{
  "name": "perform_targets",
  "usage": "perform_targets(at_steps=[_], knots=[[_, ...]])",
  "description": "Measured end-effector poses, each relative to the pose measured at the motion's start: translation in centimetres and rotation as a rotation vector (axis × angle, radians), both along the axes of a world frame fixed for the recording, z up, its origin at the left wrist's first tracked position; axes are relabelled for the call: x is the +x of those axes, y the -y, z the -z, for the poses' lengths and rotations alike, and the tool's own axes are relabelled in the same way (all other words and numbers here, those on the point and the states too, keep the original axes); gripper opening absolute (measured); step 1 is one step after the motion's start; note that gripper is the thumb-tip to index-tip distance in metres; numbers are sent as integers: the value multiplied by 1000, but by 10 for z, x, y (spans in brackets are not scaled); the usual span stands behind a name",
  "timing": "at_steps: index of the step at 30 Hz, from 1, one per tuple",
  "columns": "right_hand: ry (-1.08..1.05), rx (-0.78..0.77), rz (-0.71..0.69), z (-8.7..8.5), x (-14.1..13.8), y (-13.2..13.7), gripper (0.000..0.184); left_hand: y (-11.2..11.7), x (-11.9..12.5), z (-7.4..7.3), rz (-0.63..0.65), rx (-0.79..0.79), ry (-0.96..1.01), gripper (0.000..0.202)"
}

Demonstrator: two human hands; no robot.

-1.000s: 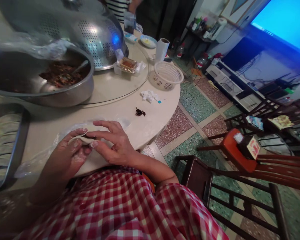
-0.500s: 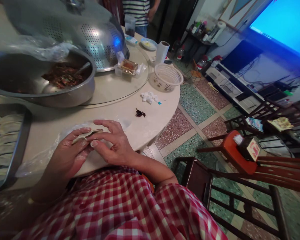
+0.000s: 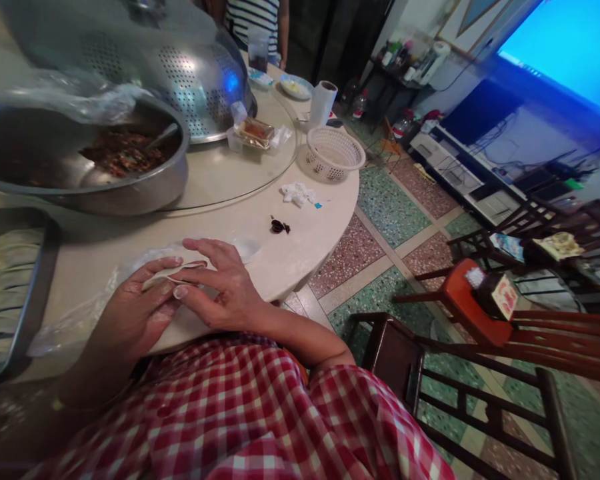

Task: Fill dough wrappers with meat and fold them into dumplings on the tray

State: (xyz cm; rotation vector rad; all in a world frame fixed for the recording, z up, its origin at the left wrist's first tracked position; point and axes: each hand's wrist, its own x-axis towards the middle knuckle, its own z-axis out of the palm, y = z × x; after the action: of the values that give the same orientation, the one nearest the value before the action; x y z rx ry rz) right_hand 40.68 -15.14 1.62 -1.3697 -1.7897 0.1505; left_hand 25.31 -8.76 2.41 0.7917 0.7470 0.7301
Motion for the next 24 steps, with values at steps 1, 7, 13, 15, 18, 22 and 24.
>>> perform_targets(at_steps=[1, 7, 13, 15, 18, 22, 24], knots=[[3, 4, 2, 1, 0, 0, 23, 0, 0, 0, -6, -7, -1, 39], [-36, 173, 25, 4, 3, 4, 30, 1, 3, -7, -26, -3, 39, 36], [-25, 165, 74, 13, 4, 8, 35, 3, 3, -13, -22, -22, 105, 31], [-18, 140, 68, 15, 2, 7, 36, 3, 3, -14, -20, -17, 116, 31], [-21, 100, 53, 16, 0, 5, 36, 3, 3, -13, -8, -24, 116, 30], [-45, 162, 41, 13, 1, 5, 37, 2, 5, -11, -33, -30, 109, 39], [-54, 222, 53, 11, 4, 6, 38, 1, 6, -10, -54, -30, 102, 45]])
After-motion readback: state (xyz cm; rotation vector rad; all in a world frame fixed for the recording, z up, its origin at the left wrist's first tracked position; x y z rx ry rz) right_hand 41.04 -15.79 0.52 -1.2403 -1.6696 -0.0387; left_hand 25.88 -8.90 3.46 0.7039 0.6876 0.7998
